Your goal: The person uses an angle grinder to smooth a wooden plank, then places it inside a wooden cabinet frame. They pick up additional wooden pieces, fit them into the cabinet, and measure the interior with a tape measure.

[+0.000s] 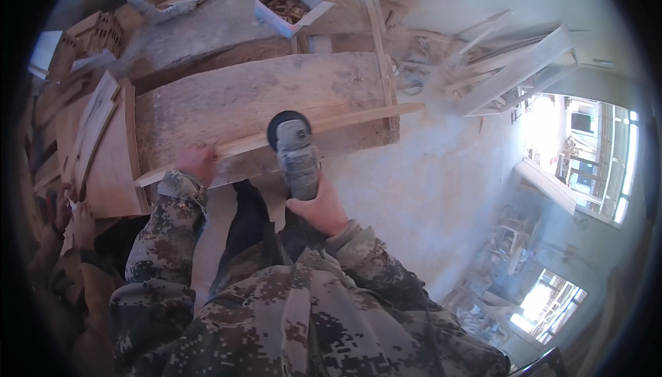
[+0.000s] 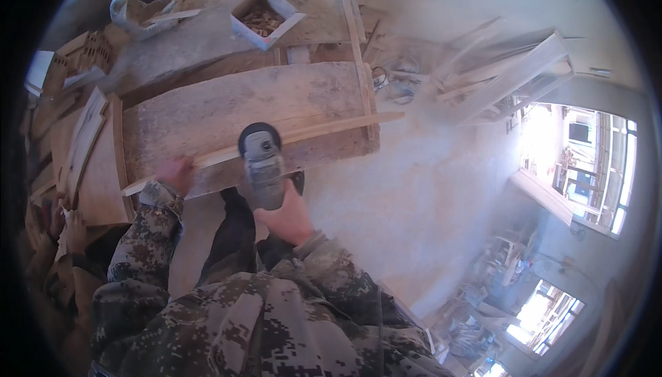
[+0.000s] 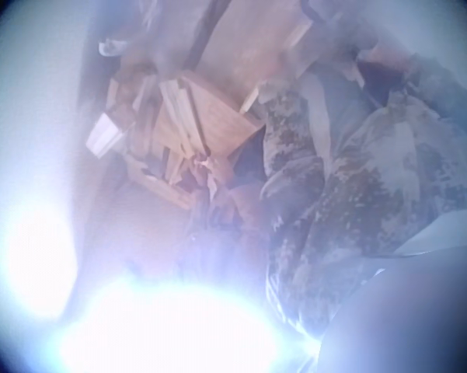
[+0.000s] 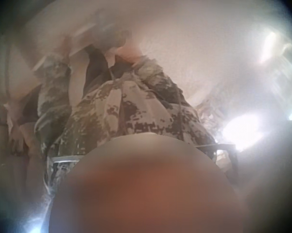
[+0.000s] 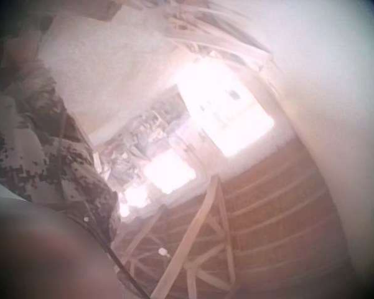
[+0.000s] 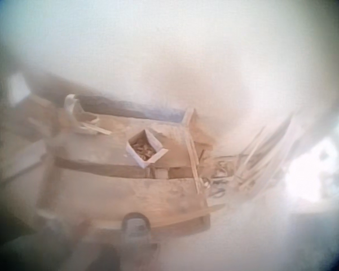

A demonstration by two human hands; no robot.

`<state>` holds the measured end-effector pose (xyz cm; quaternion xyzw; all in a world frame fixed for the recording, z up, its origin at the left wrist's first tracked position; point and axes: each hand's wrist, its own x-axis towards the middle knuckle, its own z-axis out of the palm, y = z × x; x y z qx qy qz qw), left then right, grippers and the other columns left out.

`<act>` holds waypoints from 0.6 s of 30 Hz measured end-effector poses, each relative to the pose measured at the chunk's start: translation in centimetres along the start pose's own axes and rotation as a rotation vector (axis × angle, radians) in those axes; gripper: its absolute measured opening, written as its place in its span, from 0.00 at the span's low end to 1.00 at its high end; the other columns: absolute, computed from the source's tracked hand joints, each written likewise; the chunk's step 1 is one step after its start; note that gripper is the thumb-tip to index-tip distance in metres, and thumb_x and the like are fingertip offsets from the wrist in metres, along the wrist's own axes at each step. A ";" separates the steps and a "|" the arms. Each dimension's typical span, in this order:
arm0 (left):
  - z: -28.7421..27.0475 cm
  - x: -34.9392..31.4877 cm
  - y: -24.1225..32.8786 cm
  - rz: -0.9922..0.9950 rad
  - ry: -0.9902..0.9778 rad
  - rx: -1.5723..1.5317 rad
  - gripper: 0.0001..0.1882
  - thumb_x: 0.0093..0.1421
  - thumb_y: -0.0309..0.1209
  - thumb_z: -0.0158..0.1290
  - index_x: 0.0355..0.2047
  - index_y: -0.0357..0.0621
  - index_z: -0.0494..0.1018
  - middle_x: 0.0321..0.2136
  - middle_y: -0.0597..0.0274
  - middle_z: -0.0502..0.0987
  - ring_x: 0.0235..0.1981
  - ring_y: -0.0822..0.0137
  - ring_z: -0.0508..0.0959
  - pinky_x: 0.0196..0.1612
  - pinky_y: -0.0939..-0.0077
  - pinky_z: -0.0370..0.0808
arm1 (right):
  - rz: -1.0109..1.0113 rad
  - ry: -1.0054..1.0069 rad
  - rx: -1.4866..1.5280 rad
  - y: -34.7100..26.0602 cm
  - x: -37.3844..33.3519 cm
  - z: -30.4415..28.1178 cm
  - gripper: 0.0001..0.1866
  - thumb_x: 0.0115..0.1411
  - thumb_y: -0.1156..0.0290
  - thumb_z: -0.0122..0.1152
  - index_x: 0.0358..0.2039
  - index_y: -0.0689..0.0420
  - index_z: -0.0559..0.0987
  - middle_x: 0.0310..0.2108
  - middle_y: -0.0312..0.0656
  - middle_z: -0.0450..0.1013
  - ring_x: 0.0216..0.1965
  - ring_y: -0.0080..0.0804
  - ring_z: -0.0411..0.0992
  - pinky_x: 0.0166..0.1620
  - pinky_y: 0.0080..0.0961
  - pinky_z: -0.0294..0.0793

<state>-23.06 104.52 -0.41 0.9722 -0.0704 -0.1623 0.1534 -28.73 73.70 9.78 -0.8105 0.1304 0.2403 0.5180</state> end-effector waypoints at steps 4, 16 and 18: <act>0.2 0.3 0.3 -0.011 0.058 0.009 0.06 0.54 0.31 0.57 0.32 0.48 0.81 0.32 0.54 0.81 0.37 0.49 0.82 0.42 0.52 0.78 | 0.074 0.090 0.130 2.7 0.8 -7.1 0.34 0.46 0.66 0.74 0.52 0.65 0.72 0.38 0.48 0.78 0.42 0.38 0.78 0.49 0.36 0.77; 1.0 0.3 -0.3 0.076 0.184 0.018 0.08 0.49 0.29 0.59 0.32 0.46 0.80 0.31 0.55 0.80 0.37 0.48 0.82 0.40 0.53 0.79 | 0.047 -0.025 -0.034 2.9 1.8 -7.6 0.43 0.45 0.63 0.72 0.59 0.64 0.62 0.42 0.66 0.78 0.46 0.67 0.77 0.49 0.49 0.77; 1.0 0.3 -0.6 0.098 0.182 0.010 0.08 0.50 0.29 0.60 0.32 0.45 0.79 0.30 0.54 0.80 0.37 0.47 0.81 0.39 0.53 0.79 | 0.067 -0.094 -0.100 2.4 1.4 -6.7 0.42 0.45 0.62 0.72 0.58 0.63 0.63 0.40 0.65 0.78 0.45 0.67 0.77 0.50 0.49 0.77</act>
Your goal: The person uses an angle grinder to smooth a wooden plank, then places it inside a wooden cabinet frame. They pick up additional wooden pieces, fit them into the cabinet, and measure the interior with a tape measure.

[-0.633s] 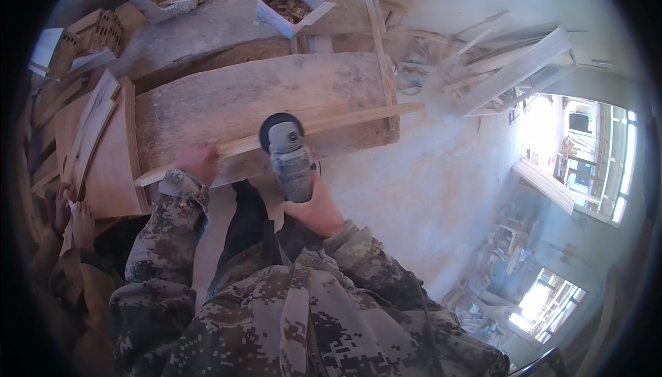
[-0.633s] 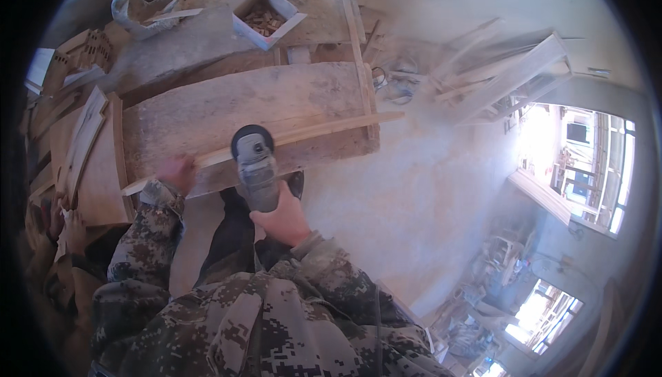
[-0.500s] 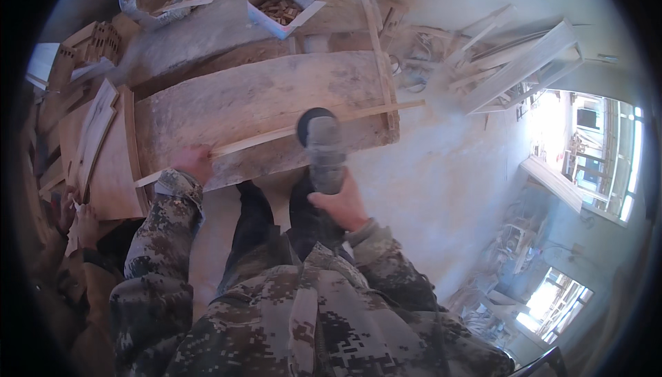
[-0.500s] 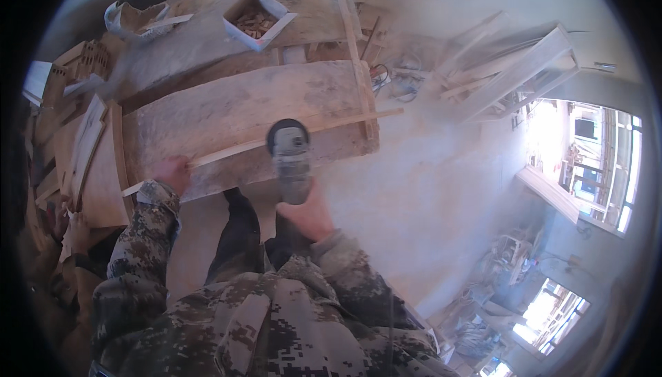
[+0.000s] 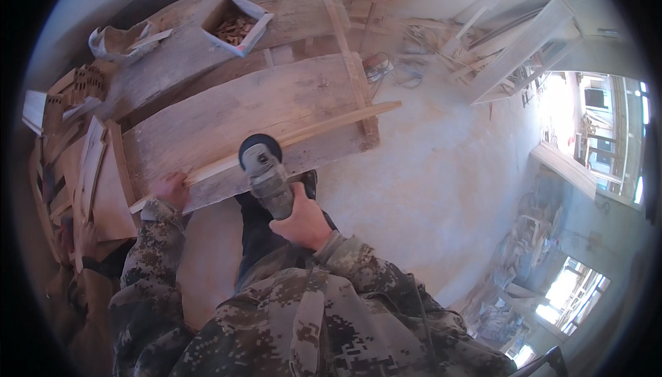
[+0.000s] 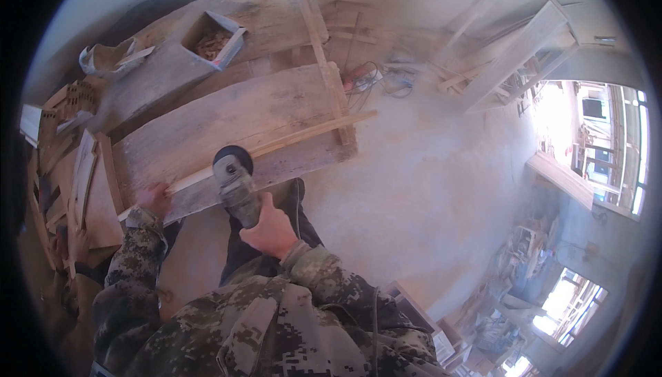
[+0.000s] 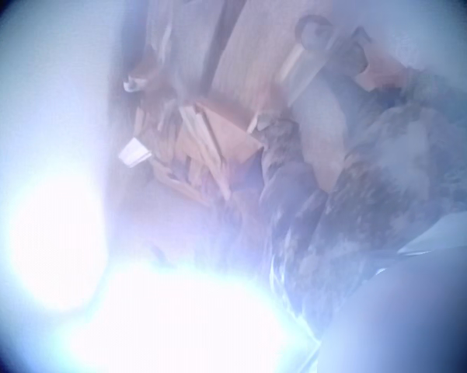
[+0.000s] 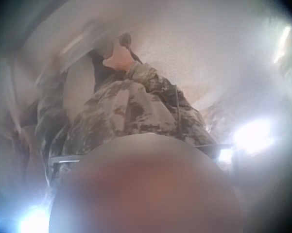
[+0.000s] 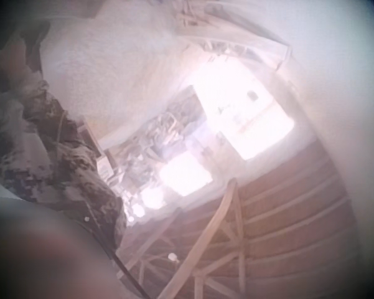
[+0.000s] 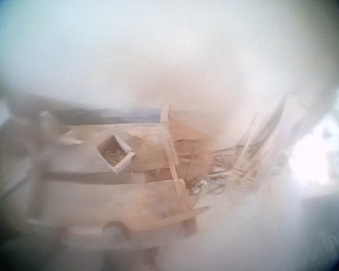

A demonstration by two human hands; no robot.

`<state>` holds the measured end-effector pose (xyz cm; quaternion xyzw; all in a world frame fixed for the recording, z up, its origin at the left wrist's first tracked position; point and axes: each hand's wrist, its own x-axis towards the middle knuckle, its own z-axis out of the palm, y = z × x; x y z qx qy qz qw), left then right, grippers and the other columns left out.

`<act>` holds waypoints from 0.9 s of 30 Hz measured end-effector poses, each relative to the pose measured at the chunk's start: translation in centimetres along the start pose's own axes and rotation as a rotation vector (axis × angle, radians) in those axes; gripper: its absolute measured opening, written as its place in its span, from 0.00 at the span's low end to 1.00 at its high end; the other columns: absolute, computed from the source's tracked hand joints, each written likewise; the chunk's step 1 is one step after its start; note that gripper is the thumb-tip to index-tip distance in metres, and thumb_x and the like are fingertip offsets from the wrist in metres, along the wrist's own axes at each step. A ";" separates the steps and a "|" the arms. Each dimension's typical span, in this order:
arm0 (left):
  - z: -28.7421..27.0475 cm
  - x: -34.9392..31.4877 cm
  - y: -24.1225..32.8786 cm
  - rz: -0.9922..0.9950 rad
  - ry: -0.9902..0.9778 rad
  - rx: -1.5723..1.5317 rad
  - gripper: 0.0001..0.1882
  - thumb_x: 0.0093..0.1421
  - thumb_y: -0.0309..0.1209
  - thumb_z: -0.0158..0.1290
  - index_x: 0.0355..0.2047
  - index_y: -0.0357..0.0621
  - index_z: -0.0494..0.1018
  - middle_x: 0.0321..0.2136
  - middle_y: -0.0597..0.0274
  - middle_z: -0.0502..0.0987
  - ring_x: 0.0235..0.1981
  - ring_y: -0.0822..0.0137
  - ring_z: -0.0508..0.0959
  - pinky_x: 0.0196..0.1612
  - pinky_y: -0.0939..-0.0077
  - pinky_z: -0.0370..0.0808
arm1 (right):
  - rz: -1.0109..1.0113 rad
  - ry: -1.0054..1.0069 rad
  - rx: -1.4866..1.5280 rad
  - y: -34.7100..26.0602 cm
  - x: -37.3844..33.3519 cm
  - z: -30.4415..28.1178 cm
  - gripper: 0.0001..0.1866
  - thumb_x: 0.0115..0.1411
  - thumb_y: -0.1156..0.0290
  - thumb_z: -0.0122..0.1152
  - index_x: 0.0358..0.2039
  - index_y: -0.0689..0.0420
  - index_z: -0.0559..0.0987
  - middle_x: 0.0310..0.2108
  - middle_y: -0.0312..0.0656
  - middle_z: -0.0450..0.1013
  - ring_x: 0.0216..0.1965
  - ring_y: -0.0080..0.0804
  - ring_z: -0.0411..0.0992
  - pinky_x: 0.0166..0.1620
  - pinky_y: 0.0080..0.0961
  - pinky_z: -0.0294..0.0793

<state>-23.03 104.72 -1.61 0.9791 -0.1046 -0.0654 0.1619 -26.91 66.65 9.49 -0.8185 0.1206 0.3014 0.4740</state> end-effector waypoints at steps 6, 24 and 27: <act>0.1 -0.1 -0.1 0.004 -0.012 -0.024 0.10 0.50 0.27 0.61 0.35 0.46 0.79 0.30 0.52 0.80 0.36 0.47 0.81 0.39 0.52 0.79 | 0.011 0.112 0.059 2.5 0.2 -6.9 0.43 0.43 0.64 0.75 0.58 0.63 0.65 0.47 0.61 0.76 0.46 0.56 0.79 0.51 0.44 0.78; 1.4 0.0 -1.9 -0.071 -0.105 0.061 0.11 0.53 0.32 0.61 0.37 0.47 0.80 0.34 0.53 0.81 0.38 0.48 0.81 0.44 0.54 0.77 | 0.090 0.130 0.137 4.6 0.7 -9.1 0.44 0.40 0.66 0.73 0.59 0.66 0.67 0.47 0.57 0.76 0.52 0.49 0.76 0.55 0.40 0.74; 2.0 -0.1 -2.3 -0.088 -0.099 0.064 0.12 0.52 0.32 0.62 0.37 0.48 0.80 0.34 0.54 0.82 0.38 0.48 0.81 0.45 0.54 0.77 | 0.083 0.190 0.168 5.6 0.9 -10.0 0.42 0.40 0.69 0.75 0.57 0.67 0.68 0.46 0.53 0.76 0.50 0.43 0.76 0.55 0.37 0.74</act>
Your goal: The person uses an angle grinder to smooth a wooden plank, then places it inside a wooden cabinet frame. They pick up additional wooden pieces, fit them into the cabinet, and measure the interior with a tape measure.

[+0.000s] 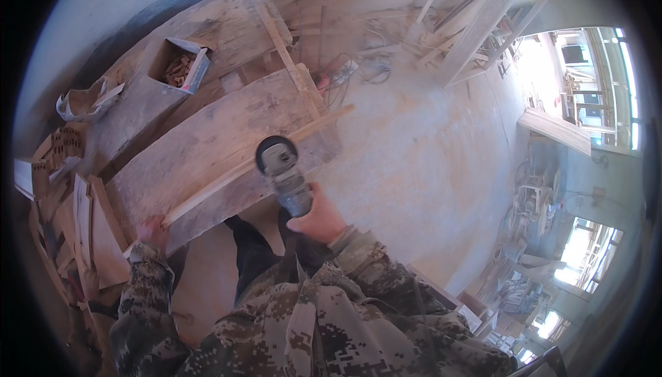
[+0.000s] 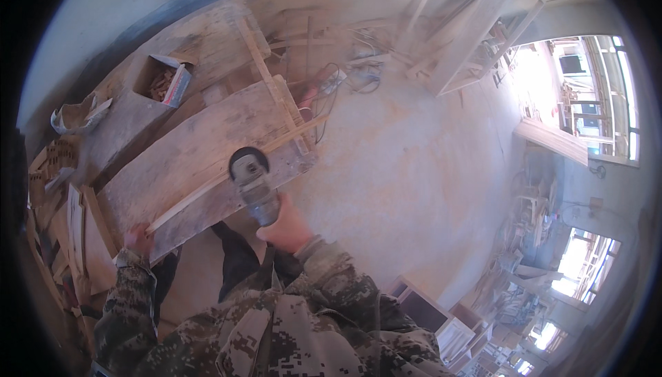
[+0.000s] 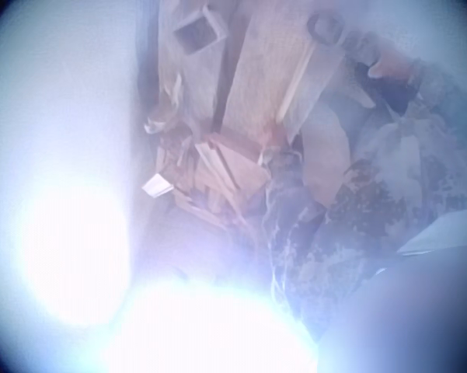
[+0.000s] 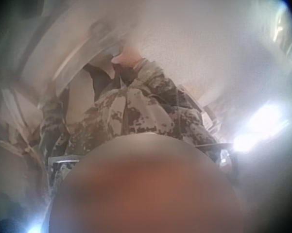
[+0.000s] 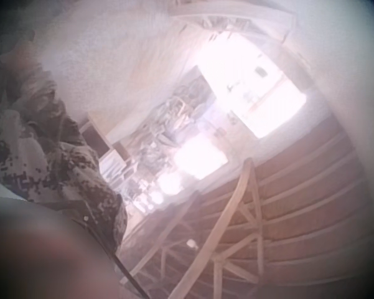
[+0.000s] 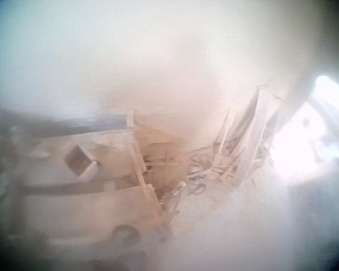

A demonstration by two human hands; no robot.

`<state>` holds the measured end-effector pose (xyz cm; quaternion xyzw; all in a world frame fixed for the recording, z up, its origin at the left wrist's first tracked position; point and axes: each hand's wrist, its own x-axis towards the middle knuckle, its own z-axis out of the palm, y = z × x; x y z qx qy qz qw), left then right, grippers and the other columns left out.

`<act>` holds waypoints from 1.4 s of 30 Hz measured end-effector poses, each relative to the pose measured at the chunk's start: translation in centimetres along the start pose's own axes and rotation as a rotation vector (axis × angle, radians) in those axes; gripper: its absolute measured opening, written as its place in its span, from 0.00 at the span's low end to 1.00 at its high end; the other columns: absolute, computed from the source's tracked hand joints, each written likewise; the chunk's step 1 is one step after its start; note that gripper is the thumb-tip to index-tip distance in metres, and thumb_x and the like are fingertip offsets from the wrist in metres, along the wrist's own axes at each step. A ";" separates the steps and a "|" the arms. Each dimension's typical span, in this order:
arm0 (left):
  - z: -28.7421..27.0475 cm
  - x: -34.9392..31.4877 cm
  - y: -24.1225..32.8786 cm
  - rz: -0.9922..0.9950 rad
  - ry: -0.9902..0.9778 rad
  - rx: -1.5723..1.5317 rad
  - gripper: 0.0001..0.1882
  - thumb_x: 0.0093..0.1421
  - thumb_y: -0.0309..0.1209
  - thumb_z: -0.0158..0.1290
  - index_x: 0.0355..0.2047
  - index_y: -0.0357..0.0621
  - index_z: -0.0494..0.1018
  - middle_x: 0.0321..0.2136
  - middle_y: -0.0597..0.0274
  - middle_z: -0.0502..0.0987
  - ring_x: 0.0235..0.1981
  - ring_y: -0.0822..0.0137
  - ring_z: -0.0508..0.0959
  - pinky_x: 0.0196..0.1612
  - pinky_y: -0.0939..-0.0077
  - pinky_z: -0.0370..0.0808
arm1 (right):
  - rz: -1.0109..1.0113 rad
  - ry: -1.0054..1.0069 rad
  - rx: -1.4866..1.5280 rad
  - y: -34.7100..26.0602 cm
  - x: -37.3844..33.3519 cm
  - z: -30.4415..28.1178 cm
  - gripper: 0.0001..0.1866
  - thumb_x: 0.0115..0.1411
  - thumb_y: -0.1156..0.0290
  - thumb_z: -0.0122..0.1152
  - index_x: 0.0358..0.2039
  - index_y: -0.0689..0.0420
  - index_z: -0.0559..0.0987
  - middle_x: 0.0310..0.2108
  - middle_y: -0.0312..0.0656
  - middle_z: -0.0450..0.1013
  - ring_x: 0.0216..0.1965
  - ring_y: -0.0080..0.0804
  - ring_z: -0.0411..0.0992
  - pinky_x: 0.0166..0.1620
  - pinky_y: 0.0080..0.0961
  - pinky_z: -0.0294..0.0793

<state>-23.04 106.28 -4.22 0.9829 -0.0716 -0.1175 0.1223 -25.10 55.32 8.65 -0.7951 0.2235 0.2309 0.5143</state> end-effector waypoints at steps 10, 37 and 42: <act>-0.7 1.4 2.9 0.105 0.118 0.102 0.11 0.51 0.34 0.64 0.36 0.49 0.81 0.32 0.55 0.82 0.33 0.49 0.82 0.39 0.52 0.79 | 0.110 0.308 0.579 0.3 3.4 -17.3 0.24 0.48 0.78 0.69 0.47 0.62 0.71 0.31 0.43 0.73 0.23 0.35 0.76 0.27 0.34 0.79; -5.6 8.7 30.7 -0.702 0.396 -1.727 0.17 0.59 0.25 0.59 0.48 0.34 0.74 0.42 0.52 0.80 0.40 0.58 0.83 0.41 0.65 0.86 | 0.172 0.364 0.772 10.2 -4.4 -17.9 0.24 0.48 0.80 0.65 0.47 0.61 0.70 0.30 0.44 0.73 0.22 0.37 0.76 0.26 0.35 0.80; 1.3 10.6 28.5 -0.903 0.299 -1.843 0.18 0.63 0.32 0.57 0.50 0.35 0.71 0.46 0.49 0.78 0.45 0.56 0.82 0.45 0.64 0.86 | 0.159 0.375 0.702 9.1 -6.3 -18.8 0.28 0.48 0.80 0.64 0.52 0.61 0.70 0.30 0.43 0.72 0.22 0.37 0.76 0.27 0.34 0.79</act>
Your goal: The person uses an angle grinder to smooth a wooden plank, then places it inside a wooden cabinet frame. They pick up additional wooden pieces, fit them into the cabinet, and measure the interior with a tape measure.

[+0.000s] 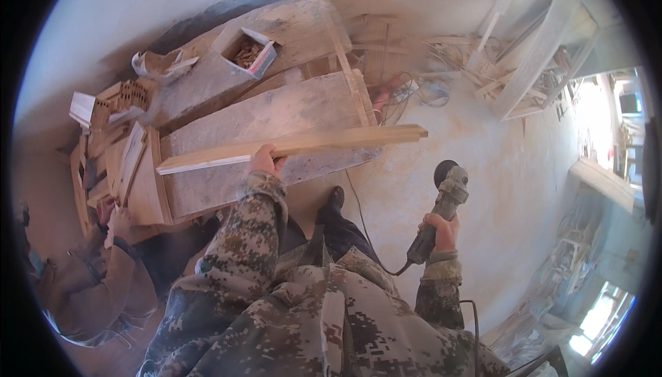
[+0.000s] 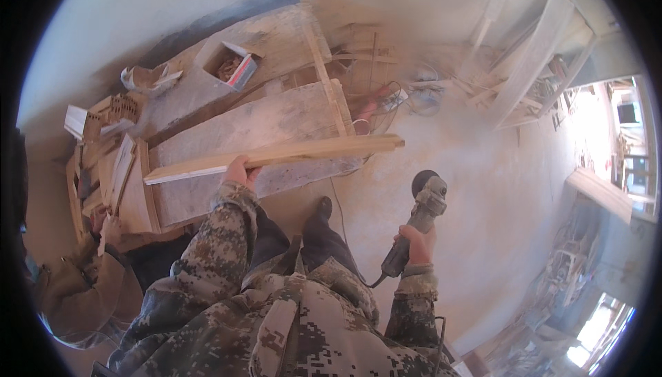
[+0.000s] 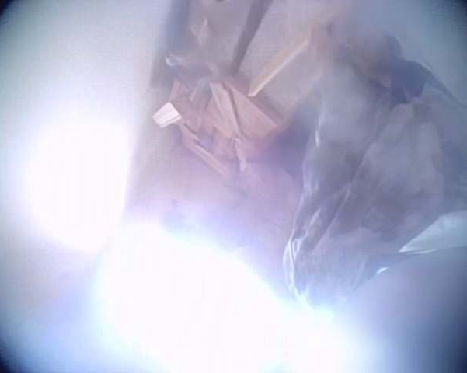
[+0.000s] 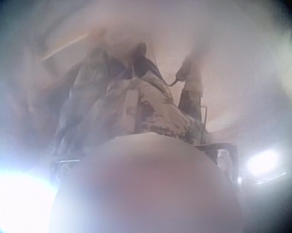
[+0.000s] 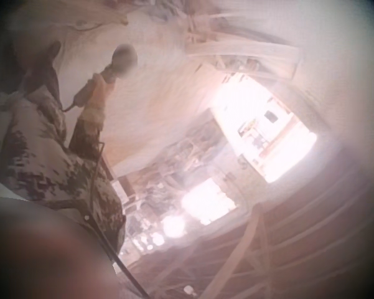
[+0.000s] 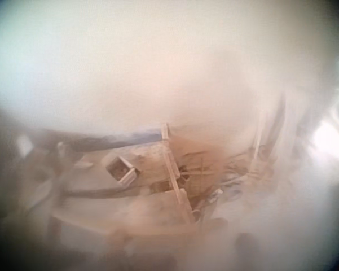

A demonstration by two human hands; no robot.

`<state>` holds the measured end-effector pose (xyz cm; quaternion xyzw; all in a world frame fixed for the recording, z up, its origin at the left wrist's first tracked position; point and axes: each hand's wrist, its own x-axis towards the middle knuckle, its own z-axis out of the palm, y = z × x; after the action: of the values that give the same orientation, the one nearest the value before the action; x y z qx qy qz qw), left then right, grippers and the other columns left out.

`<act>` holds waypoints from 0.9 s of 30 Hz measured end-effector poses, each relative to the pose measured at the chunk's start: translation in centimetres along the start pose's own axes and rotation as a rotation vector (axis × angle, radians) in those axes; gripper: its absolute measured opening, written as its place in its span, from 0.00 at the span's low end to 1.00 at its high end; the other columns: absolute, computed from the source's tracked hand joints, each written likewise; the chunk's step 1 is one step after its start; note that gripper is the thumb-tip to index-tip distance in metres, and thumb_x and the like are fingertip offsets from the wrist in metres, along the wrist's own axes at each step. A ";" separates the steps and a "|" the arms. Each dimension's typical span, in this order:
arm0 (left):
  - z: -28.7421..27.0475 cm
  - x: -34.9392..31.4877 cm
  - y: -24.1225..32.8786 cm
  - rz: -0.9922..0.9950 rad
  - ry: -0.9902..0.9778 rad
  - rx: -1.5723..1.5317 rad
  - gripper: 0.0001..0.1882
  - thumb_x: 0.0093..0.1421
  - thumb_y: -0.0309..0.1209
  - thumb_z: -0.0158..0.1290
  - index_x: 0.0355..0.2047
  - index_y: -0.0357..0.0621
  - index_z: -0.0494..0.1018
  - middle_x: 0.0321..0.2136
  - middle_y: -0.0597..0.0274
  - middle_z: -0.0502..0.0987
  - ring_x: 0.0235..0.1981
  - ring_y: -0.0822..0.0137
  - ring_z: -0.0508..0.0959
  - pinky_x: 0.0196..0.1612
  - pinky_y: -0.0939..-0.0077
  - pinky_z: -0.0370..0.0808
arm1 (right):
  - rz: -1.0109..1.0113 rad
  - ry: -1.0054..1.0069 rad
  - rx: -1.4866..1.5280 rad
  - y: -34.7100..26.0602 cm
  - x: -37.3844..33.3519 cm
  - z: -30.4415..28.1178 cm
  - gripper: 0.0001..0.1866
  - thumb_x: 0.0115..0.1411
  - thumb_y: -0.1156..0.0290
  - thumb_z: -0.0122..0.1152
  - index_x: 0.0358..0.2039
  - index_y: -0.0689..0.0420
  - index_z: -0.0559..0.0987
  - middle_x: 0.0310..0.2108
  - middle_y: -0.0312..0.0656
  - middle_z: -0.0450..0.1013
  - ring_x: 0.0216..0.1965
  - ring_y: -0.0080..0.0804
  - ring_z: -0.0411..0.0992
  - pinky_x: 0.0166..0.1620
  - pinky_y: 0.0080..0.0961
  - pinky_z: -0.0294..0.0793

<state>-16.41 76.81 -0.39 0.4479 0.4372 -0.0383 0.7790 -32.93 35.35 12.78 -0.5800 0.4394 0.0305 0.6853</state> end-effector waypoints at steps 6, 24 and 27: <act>1.4 2.2 1.4 -0.138 0.003 0.115 0.20 0.66 0.44 0.58 0.44 0.37 0.74 0.39 0.52 0.80 0.30 0.59 0.82 0.29 0.64 0.82 | -0.079 -0.037 -0.115 -0.4 -0.9 1.9 0.27 0.47 0.79 0.64 0.51 0.62 0.71 0.29 0.43 0.73 0.22 0.37 0.76 0.27 0.34 0.79; -9.0 7.6 12.2 0.724 -0.368 1.944 0.11 0.54 0.38 0.63 0.34 0.46 0.83 0.40 0.51 0.82 0.47 0.45 0.80 0.51 0.51 0.77 | -0.254 -0.369 -0.465 2.9 -6.5 18.7 0.34 0.43 0.68 0.72 0.53 0.63 0.73 0.41 0.46 0.78 0.40 0.38 0.77 0.46 0.35 0.78; -9.0 8.1 11.8 0.639 -0.423 1.907 0.11 0.55 0.38 0.62 0.32 0.43 0.82 0.37 0.46 0.82 0.42 0.43 0.81 0.47 0.50 0.78 | -0.312 -0.445 -0.715 4.1 -6.9 23.4 0.39 0.44 0.64 0.71 0.57 0.63 0.69 0.42 0.57 0.79 0.45 0.53 0.79 0.50 0.43 0.77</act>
<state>-11.88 93.10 -0.28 0.9598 -0.0610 -0.2388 0.1340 -26.15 59.16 12.69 -0.8190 0.1505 0.2009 0.5159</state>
